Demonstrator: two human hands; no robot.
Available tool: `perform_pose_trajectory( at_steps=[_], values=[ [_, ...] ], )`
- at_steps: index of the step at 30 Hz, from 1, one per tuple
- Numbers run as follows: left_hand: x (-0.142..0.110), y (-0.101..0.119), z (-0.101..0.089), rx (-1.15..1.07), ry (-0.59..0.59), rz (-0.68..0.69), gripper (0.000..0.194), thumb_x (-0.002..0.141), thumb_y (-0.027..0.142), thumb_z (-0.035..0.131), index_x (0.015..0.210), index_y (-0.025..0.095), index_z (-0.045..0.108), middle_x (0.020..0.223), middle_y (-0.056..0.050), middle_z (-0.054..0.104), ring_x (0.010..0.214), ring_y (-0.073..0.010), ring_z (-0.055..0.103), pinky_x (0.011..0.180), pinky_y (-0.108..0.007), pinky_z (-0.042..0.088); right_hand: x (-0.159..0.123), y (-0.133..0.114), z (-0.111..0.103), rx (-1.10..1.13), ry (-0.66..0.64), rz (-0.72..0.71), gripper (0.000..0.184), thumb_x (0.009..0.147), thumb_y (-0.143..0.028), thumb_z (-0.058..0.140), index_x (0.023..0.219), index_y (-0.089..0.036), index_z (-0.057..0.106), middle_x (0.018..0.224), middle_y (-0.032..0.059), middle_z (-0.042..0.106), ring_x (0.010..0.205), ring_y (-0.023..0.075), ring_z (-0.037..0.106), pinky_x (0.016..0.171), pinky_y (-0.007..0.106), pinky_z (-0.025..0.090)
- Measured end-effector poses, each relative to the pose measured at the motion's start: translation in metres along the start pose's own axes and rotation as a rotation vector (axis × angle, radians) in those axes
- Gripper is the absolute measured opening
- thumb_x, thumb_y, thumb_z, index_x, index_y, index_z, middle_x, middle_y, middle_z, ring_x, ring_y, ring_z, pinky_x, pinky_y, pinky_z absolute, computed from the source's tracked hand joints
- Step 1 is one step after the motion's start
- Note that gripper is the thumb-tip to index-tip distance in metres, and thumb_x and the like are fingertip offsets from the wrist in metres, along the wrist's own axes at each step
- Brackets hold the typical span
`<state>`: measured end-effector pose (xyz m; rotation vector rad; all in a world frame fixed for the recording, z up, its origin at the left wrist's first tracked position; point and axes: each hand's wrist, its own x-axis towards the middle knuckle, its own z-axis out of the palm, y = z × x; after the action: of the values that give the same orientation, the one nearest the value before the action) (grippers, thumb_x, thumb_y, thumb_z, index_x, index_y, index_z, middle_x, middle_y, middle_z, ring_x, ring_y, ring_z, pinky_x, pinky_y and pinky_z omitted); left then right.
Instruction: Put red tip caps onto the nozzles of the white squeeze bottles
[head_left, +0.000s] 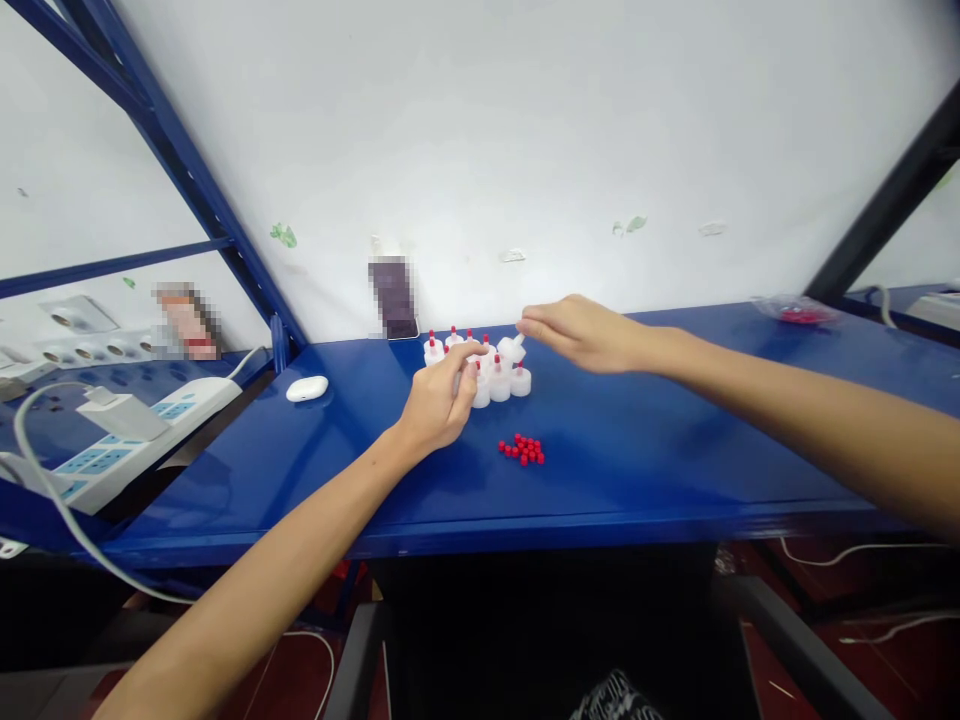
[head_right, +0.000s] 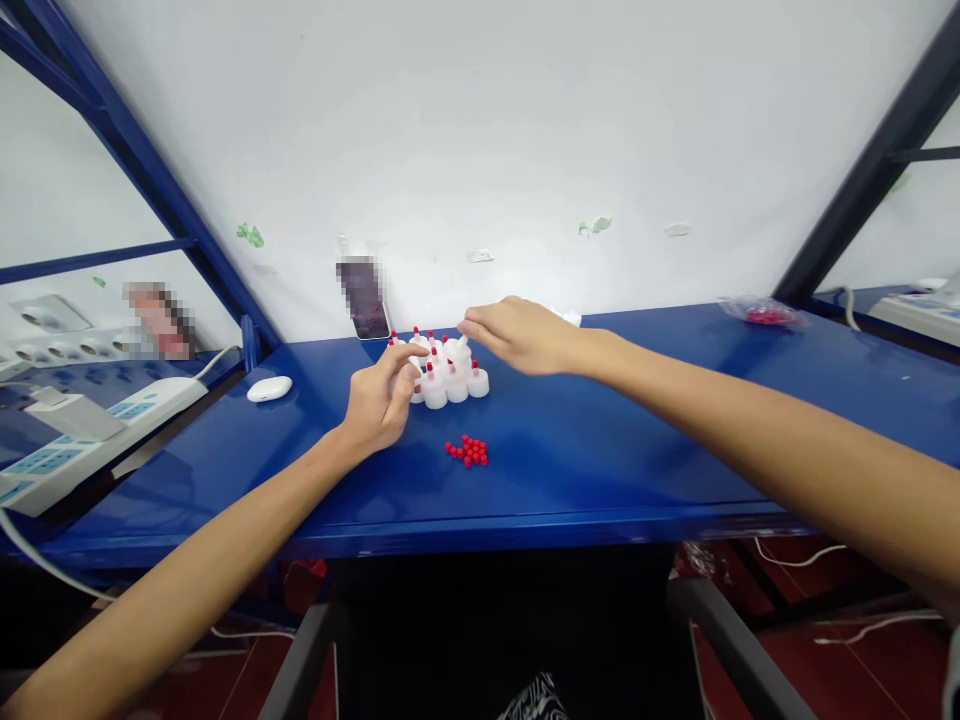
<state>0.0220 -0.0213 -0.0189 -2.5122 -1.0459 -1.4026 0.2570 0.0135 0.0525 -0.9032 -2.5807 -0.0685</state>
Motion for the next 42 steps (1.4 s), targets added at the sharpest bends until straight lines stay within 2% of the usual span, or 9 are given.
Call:
perform_pose_trajectory(
  at_steps=[7,13,18,21,26,30,33,38,42],
  values=[
    [0.001,0.003,-0.003,0.015,-0.043,0.019,0.032,0.100,0.029,0.034,0.105,0.017,0.063,0.076,-0.001,0.068,0.065,-0.0122,0.063,0.066,-0.023,0.045,0.003,0.010,0.020,-0.357,-0.149,0.053,0.044,0.103,-0.042,0.029,0.084,-0.019,0.061,0.070,0.0080,0.064,0.057,0.0173,0.054,0.054,0.031,0.025],
    [0.000,0.003,-0.002,0.022,-0.085,0.033,0.031,0.099,0.028,0.035,0.103,0.017,0.065,0.070,0.000,0.067,0.061,-0.0123,0.062,0.063,-0.023,0.044,0.013,0.009,0.021,-0.320,-0.208,0.141,0.050,0.103,-0.048,0.025,0.087,-0.019,0.063,0.073,0.0091,0.066,0.062,0.0198,0.058,0.055,0.031,0.027],
    [0.000,0.001,-0.002,0.032,-0.103,0.038,0.029,0.098,0.026,0.037,0.101,0.016,0.064,0.075,-0.001,0.069,0.065,-0.0127,0.062,0.067,-0.024,0.045,0.012,0.040,0.000,-0.265,-0.112,0.314,0.055,0.101,-0.051,0.022,0.091,-0.017,0.064,0.082,0.0124,0.068,0.073,0.0236,0.061,0.059,0.032,0.033],
    [0.001,0.002,-0.001,0.071,-0.178,0.019,0.028,0.096,0.026,0.039,0.103,0.016,0.064,0.073,-0.001,0.068,0.060,-0.0128,0.060,0.065,-0.025,0.044,0.005,0.070,-0.004,-0.302,-0.069,0.387,0.047,0.100,-0.046,0.027,0.104,-0.017,0.064,0.096,0.0136,0.070,0.083,0.0265,0.062,0.064,0.034,0.036],
    [0.001,0.004,-0.001,0.106,-0.313,-0.005,0.032,0.094,0.025,0.040,0.116,0.017,0.063,0.065,0.001,0.065,0.057,-0.0138,0.059,0.061,-0.025,0.041,-0.011,0.102,0.015,-0.503,-0.195,0.361,0.048,0.092,-0.037,0.040,0.132,-0.015,0.057,0.119,0.0191,0.066,0.110,0.0370,0.055,0.082,0.045,0.039],
    [0.002,0.005,0.002,0.144,-0.492,-0.054,0.054,0.093,0.026,0.041,0.147,0.018,0.040,0.059,0.004,0.061,0.050,-0.0141,0.054,0.055,-0.024,0.036,-0.022,0.099,0.031,-0.505,-0.174,0.302,0.043,0.092,-0.035,0.038,0.120,-0.016,0.065,0.118,0.0193,0.067,0.115,0.0380,0.051,0.087,0.050,0.036],
    [0.004,0.007,0.005,0.127,-0.570,-0.089,0.064,0.093,0.027,0.041,0.154,0.014,0.026,0.060,0.004,0.062,0.051,-0.0149,0.055,0.055,-0.024,0.037,-0.027,0.094,0.034,-0.469,-0.111,0.252,0.042,0.093,-0.035,0.037,0.116,-0.017,0.067,0.117,0.0185,0.068,0.121,0.0388,0.046,0.090,0.054,0.032],
    [0.008,0.012,0.010,0.129,-0.603,-0.132,0.062,0.094,0.030,0.041,0.153,0.012,0.030,0.053,0.004,0.056,0.047,-0.0160,0.051,0.052,-0.025,0.035,-0.029,0.095,0.032,-0.424,-0.121,0.211,0.040,0.093,-0.036,0.041,0.115,-0.018,0.067,0.112,0.0179,0.070,0.120,0.0399,0.046,0.090,0.054,0.032],
    [0.008,0.012,0.012,0.112,-0.605,-0.132,0.058,0.094,0.029,0.040,0.149,0.014,0.037,0.052,0.004,0.055,0.049,-0.0169,0.051,0.056,-0.027,0.038,-0.034,0.088,0.028,-0.271,-0.126,0.137,0.041,0.095,-0.040,0.040,0.117,-0.016,0.065,0.107,0.0167,0.069,0.100,0.0321,0.059,0.085,0.045,0.040]
  ],
)
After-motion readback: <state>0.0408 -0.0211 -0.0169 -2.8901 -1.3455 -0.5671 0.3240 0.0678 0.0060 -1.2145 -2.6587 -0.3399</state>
